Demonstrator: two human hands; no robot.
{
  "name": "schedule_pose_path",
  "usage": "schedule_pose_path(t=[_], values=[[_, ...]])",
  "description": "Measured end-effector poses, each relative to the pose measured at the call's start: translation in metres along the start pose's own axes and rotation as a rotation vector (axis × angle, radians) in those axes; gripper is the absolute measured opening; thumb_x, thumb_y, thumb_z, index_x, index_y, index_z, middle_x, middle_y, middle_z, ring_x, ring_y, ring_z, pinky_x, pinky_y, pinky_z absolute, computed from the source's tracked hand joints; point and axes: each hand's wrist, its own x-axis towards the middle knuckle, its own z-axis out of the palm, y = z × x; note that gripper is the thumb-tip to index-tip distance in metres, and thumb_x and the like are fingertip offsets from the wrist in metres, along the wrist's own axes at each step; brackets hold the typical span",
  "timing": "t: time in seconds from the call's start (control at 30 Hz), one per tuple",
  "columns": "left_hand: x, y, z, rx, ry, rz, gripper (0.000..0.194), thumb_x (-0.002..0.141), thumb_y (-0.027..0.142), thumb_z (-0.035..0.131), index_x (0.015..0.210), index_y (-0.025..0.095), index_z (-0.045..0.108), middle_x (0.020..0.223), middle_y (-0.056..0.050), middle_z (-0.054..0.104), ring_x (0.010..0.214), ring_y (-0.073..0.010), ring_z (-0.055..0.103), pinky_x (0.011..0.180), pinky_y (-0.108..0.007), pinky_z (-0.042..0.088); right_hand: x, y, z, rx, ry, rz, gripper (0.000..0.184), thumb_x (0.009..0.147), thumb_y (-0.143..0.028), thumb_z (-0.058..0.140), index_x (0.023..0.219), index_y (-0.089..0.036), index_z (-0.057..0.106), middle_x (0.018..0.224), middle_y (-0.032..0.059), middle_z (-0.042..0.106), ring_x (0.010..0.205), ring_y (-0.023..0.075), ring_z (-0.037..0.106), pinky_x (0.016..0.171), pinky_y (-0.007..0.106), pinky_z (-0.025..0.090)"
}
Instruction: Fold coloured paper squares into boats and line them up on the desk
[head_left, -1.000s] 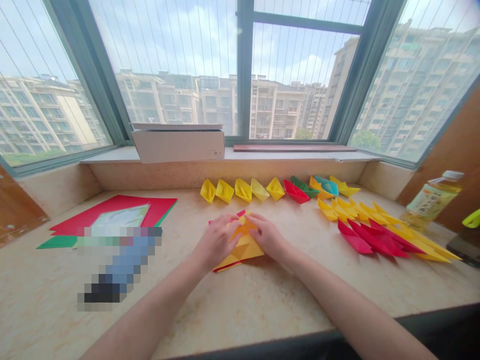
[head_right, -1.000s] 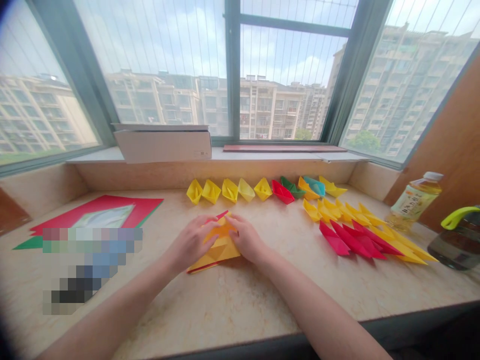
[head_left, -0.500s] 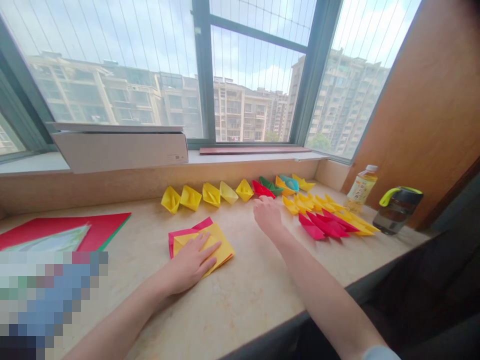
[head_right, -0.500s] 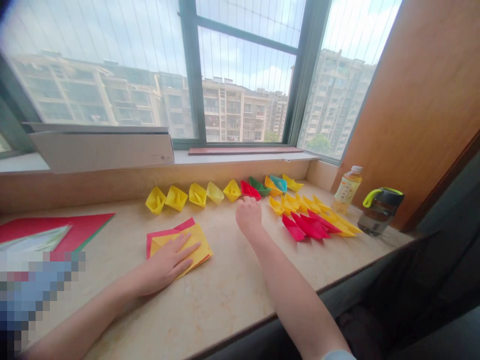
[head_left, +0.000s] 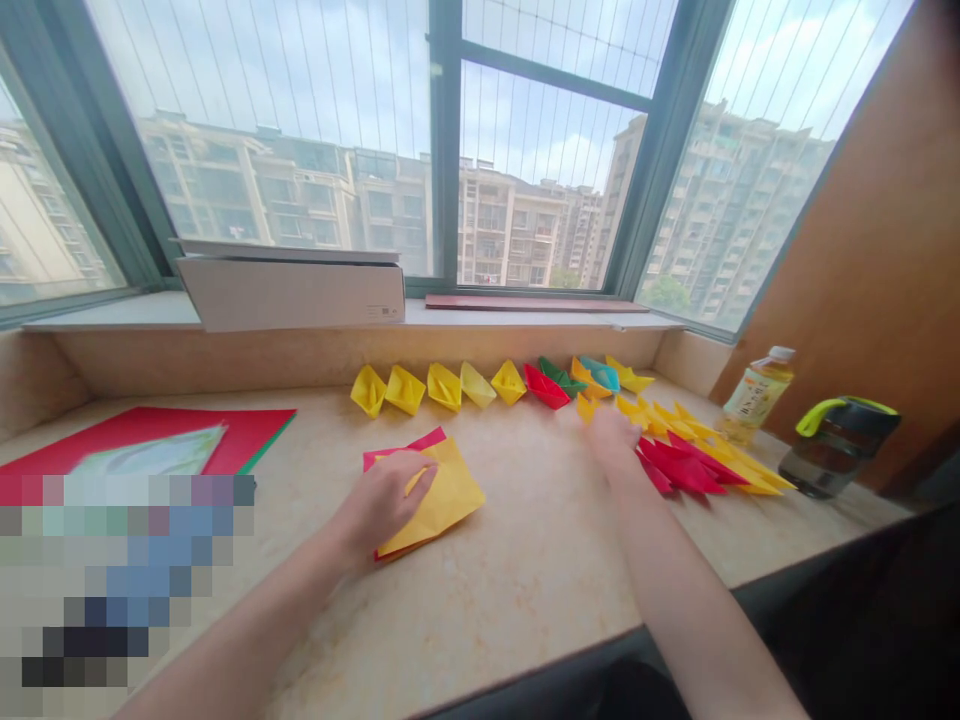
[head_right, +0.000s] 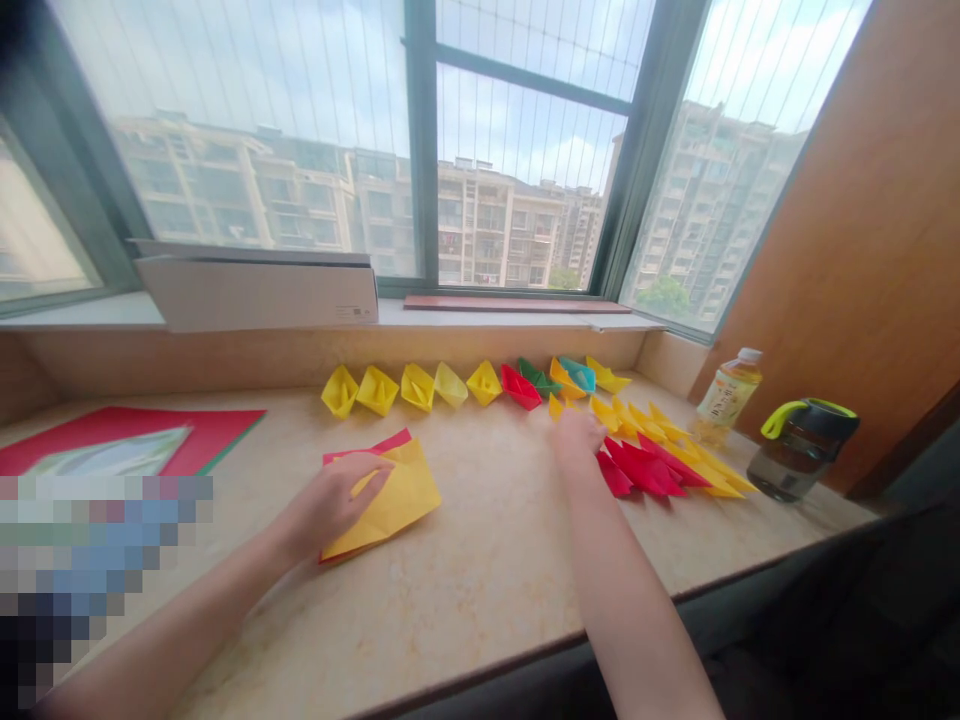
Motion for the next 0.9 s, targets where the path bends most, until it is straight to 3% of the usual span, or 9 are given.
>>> schedule_pose_path(t=[0.07, 0.2, 0.33, 0.43, 0.6, 0.67, 0.77, 0.83, 0.9], values=[[0.0, 0.001, 0.0, -0.116, 0.065, -0.067, 0.032, 0.089, 0.044, 0.057, 0.105, 0.022, 0.075, 0.111, -0.01, 0.076, 0.108, -0.0293, 0.068, 0.102, -0.043, 0.048, -0.012, -0.014, -0.005, 0.18, 0.017, -0.091, 0.024, 0.095, -0.027, 0.054, 0.098, -0.01, 0.07, 0.1, 0.0212, 0.07, 0.109, 0.036, 0.064, 0.094, 0.05, 0.044], [0.002, 0.008, 0.004, -0.5, 0.086, -0.25, 0.05, 0.079, 0.05, 0.07, 0.118, 0.02, 0.07, 0.119, -0.011, 0.073, 0.111, -0.0302, 0.067, 0.098, -0.044, 0.051, -0.054, -0.055, -0.005, 0.588, -0.105, -0.414, 0.031, 0.097, -0.037, 0.047, 0.112, -0.017, 0.066, 0.105, 0.0097, 0.073, 0.1, 0.0248, 0.067, 0.085, 0.034, 0.052], [0.002, 0.021, 0.001, -0.858, -0.092, -0.295, 0.052, 0.08, 0.056, 0.069, 0.117, 0.02, 0.07, 0.114, -0.011, 0.074, 0.105, -0.0289, 0.069, 0.085, -0.036, 0.056, -0.097, -0.083, 0.005, 1.303, -0.591, -0.728, 0.036, 0.092, -0.046, 0.059, 0.116, -0.02, 0.065, 0.11, 0.0069, 0.072, 0.103, 0.0237, 0.067, 0.092, 0.037, 0.053], [0.0, 0.026, -0.004, -0.983, -0.126, -0.364, 0.049, 0.081, 0.056, 0.069, 0.113, 0.019, 0.071, 0.103, -0.01, 0.076, 0.093, -0.0267, 0.072, 0.073, -0.031, 0.057, -0.112, -0.09, 0.01, 1.43, -0.751, -0.734, 0.037, 0.086, -0.049, 0.068, 0.114, -0.023, 0.068, 0.105, 0.0053, 0.073, 0.102, 0.0249, 0.068, 0.092, 0.041, 0.053], [0.002, 0.023, -0.004, -1.06, 0.037, -0.447, 0.045, 0.076, 0.047, 0.078, 0.109, 0.018, 0.072, 0.102, -0.009, 0.077, 0.094, -0.0271, 0.073, 0.081, -0.036, 0.058, -0.111, -0.09, 0.014, 1.479, -0.691, -0.632, 0.038, 0.082, -0.05, 0.072, 0.109, -0.023, 0.067, 0.098, 0.0053, 0.075, 0.092, 0.0252, 0.071, 0.085, 0.043, 0.058], [0.004, 0.022, -0.002, -1.095, 0.116, -0.443, 0.043, 0.076, 0.045, 0.079, 0.108, 0.017, 0.071, 0.102, -0.009, 0.077, 0.092, -0.0267, 0.073, 0.086, -0.039, 0.058, -0.108, -0.09, 0.014, 1.507, -0.658, -0.551, 0.04, 0.081, -0.05, 0.073, 0.109, -0.022, 0.064, 0.093, 0.0048, 0.075, 0.078, 0.0221, 0.071, 0.072, 0.037, 0.06], [0.007, 0.025, -0.001, -1.118, 0.182, -0.427, 0.04, 0.077, 0.039, 0.078, 0.109, 0.017, 0.067, 0.103, -0.009, 0.077, 0.09, -0.026, 0.074, 0.084, -0.039, 0.059, -0.106, -0.09, 0.013, 1.441, -0.621, -0.459, 0.048, 0.08, -0.051, 0.071, 0.116, -0.021, 0.058, 0.08, 0.0015, 0.073, 0.05, 0.0129, 0.059, 0.042, 0.022, 0.047], [0.007, 0.027, -0.002, -1.131, 0.202, -0.416, 0.046, 0.078, 0.034, 0.076, 0.12, 0.021, 0.061, 0.108, -0.008, 0.075, 0.09, -0.0252, 0.074, 0.081, -0.038, 0.06, -0.107, -0.091, 0.013, 1.388, -0.641, -0.447, 0.059, 0.081, -0.049, 0.069, 0.129, -0.02, 0.053, 0.073, -0.0013, 0.07, 0.04, 0.0084, 0.047, 0.034, 0.018, 0.035], [0.007, 0.027, -0.005, -1.143, 0.21, -0.405, 0.06, 0.079, 0.028, 0.074, 0.134, 0.026, 0.051, 0.114, -0.007, 0.074, 0.09, -0.0239, 0.074, 0.078, -0.035, 0.06, -0.11, -0.091, 0.013, 1.372, -0.724, -0.451, 0.071, 0.081, -0.046, 0.068, 0.142, -0.02, 0.043, 0.07, -0.0037, 0.068, 0.038, 0.0065, 0.043, 0.033, 0.017, 0.033]])
